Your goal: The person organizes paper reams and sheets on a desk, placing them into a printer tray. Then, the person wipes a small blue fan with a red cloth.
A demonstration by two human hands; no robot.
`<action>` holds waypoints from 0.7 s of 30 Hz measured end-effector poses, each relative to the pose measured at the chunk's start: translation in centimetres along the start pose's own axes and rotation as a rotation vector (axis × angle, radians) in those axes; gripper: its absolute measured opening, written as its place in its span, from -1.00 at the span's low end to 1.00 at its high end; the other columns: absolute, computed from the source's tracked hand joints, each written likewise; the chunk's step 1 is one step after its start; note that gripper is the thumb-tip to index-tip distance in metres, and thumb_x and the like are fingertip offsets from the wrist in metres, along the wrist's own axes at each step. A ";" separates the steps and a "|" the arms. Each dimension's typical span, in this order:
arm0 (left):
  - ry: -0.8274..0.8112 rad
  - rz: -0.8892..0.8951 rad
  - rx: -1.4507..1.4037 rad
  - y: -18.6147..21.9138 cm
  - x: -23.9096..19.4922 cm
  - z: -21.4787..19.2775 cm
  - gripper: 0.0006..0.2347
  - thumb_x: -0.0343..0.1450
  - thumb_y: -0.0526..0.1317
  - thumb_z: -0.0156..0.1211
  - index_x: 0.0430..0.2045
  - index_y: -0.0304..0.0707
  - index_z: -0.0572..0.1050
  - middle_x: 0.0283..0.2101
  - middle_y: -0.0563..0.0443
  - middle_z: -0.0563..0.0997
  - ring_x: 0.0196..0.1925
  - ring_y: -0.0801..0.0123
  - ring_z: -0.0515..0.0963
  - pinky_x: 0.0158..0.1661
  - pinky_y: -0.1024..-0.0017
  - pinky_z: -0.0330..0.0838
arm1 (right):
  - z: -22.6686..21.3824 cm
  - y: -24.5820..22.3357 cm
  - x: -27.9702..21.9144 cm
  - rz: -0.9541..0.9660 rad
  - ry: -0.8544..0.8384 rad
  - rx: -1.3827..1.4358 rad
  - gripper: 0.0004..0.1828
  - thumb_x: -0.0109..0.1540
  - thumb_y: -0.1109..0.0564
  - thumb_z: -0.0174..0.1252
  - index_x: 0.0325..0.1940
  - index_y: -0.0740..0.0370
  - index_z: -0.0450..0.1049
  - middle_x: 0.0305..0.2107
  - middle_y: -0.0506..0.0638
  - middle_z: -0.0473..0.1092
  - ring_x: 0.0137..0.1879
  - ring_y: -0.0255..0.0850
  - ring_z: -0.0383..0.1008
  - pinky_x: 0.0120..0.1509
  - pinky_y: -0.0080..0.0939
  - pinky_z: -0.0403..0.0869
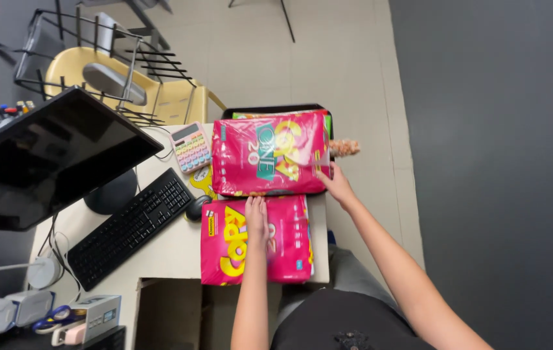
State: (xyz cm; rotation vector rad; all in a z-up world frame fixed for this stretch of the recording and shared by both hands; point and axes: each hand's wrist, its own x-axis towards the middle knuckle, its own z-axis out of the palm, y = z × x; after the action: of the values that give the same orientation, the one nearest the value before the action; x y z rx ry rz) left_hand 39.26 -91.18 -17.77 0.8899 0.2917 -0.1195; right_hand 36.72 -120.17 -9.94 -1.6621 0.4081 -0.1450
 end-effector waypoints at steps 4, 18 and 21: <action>0.115 0.085 -0.007 -0.6 1.7 1.4 -0.63 0.54 -0.33 0.09 0.23 -0.43 0.20 0.17 -0.14 0.41 0.23 0.33 0.46 0.33 0.36 0.32 | -0.7 -2.1 1.1 -0.070 -0.068 -0.117 -0.34 0.21 -0.02 0.32 0.28 0.38 0.32 -0.08 0.06 0.54 -0.01 -0.24 0.58 0.06 -0.22 0.53; 0.308 0.168 0.052 5.8 0.3 11.7 -0.67 0.44 -0.25 0.21 0.08 -0.30 0.39 0.03 0.00 0.58 -0.01 0.37 0.58 -0.02 0.33 0.45 | -1.5 -7.8 2.0 0.197 -0.402 0.485 -0.58 0.30 0.18 0.16 0.23 0.33 0.35 0.05 0.06 0.49 0.07 -0.26 0.53 0.15 -0.20 0.52; 0.289 0.362 0.156 6.6 -0.3 12.0 -0.65 0.43 -0.32 0.26 0.09 -0.41 0.39 0.05 -0.03 0.58 0.04 0.39 0.57 0.06 0.40 0.45 | -1.6 -7.7 1.6 0.108 -0.376 0.433 -0.54 0.36 0.15 0.14 0.32 0.33 0.29 0.11 0.08 0.44 0.17 -0.23 0.47 0.26 -0.17 0.45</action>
State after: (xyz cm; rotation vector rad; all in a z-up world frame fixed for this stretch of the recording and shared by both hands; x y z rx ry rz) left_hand 42.89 -96.42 -5.61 1.1031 0.3888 0.3281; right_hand 39.11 -121.62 -2.40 -1.2022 0.1625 0.1513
